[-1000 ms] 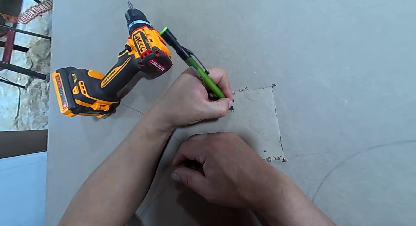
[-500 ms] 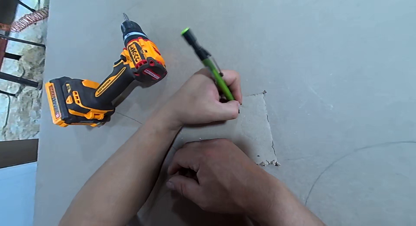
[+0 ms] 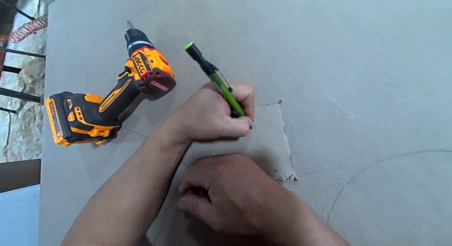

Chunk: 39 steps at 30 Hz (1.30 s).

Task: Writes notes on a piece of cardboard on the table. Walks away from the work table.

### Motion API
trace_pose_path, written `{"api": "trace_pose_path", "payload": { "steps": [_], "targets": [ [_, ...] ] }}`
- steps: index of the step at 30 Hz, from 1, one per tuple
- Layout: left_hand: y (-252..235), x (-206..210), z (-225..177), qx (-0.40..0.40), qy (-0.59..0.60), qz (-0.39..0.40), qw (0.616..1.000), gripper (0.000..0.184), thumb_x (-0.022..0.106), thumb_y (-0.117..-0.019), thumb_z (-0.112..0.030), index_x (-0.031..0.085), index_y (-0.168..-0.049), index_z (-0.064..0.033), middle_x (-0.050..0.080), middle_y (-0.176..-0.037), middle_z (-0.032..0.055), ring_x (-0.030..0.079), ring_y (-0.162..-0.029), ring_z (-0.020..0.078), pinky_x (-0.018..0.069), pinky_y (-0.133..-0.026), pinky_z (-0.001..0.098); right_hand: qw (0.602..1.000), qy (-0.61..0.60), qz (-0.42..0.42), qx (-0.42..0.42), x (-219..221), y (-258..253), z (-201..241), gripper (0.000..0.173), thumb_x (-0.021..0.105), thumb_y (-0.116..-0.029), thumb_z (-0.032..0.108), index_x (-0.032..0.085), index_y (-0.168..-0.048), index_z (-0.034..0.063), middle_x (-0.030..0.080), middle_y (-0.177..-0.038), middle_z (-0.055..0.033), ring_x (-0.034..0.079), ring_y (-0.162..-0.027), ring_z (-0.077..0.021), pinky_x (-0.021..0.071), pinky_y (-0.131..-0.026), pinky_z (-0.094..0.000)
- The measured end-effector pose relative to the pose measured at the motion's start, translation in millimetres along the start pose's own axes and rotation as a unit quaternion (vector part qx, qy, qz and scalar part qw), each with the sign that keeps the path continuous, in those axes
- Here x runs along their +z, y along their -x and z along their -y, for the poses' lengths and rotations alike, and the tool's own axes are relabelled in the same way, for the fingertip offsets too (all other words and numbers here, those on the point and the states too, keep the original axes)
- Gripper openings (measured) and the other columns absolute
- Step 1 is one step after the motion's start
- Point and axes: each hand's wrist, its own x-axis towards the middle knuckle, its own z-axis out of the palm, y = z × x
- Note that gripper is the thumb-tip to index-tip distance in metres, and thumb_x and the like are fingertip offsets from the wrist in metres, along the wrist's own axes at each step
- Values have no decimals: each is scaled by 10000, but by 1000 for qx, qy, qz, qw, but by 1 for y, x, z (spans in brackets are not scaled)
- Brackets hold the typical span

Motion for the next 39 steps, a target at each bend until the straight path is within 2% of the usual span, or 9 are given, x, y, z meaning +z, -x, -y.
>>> {"api": "trace_pose_path", "payload": {
  "steps": [3, 5, 9, 15, 20, 24, 29, 39],
  "targets": [
    [1, 1, 0, -6, 14, -5, 1000, 38, 659, -812, -80, 648, -795, -112, 654, -731, -20, 554, -559, 29, 406, -440, 181, 1000, -5, 1, 0, 0, -1, 0, 250, 582, -1034, 352, 742, -1009, 163, 700, -908, 27, 669, -844, -95, 547, -710, -336],
    [1, 1, 1, -5, 19, -17, 1000, 24, 669, -828, -84, 667, -825, -107, 677, -763, -13, 576, -582, 34, 428, -458, 183, 1000, -5, 3, -1, -1, -1, 1, 252, 579, -1034, 351, 743, -1001, 161, 699, -908, 27, 668, -853, -96, 542, -715, -338],
    [3, 2, 2, -8, 10, -26, 1000, 19, 684, -833, -101, 689, -821, -115, 683, -739, -27, 577, -567, 29, 426, -449, 184, 1000, -5, 8, 0, -1, -1, 1, 253, 577, -1037, 349, 743, -1004, 160, 704, -914, 35, 667, -860, -85, 543, -721, -329],
    [1, 7, -2, -33, 16, -54, 998, 51, 693, -818, -86, 659, -811, -123, 654, -721, -25, 558, -551, 35, 409, -433, 181, 1000, -6, 7, -3, -1, 0, 1, 250, 582, -1035, 347, 741, -1003, 157, 697, -904, 25, 664, -844, -97, 540, -712, -336],
    [0, 12, -1, -27, 1, -91, 995, 51, 691, -824, -106, 651, -815, -137, 676, -760, -24, 578, -572, 34, 425, -446, 182, 1000, -13, 20, 3, -5, -1, 1, 244, 580, -1036, 332, 739, -1000, 150, 698, -897, 12, 670, -848, -120, 537, -712, -364],
    [1, 9, -2, -15, -12, -49, 999, 40, 698, -831, -112, 676, -811, -138, 696, -778, -33, 606, -610, 29, 466, -482, 182, 1000, -11, 18, 1, -4, -1, 1, 246, 585, -1032, 338, 734, -994, 147, 695, -890, 11, 670, -834, -121, 539, -695, -365],
    [1, 12, -1, -21, -1, -68, 997, 46, 697, -822, -108, 666, -819, -141, 692, -777, -28, 595, -597, 31, 445, -471, 180, 1000, -10, 20, -1, -4, -1, 1, 245, 583, -1033, 334, 732, -995, 145, 693, -882, 13, 669, -833, -120, 535, -697, -363],
    [1, 10, -1, -20, -10, -58, 998, 19, 722, -834, -116, 710, -841, -129, 710, -777, -35, 612, -605, 25, 471, -482, 178, 1000, -9, 23, 1, -4, -2, 2, 246, 585, -1034, 341, 731, -990, 147, 686, -874, 17, 661, -822, -111, 529, -687, -351]
  ]
}}
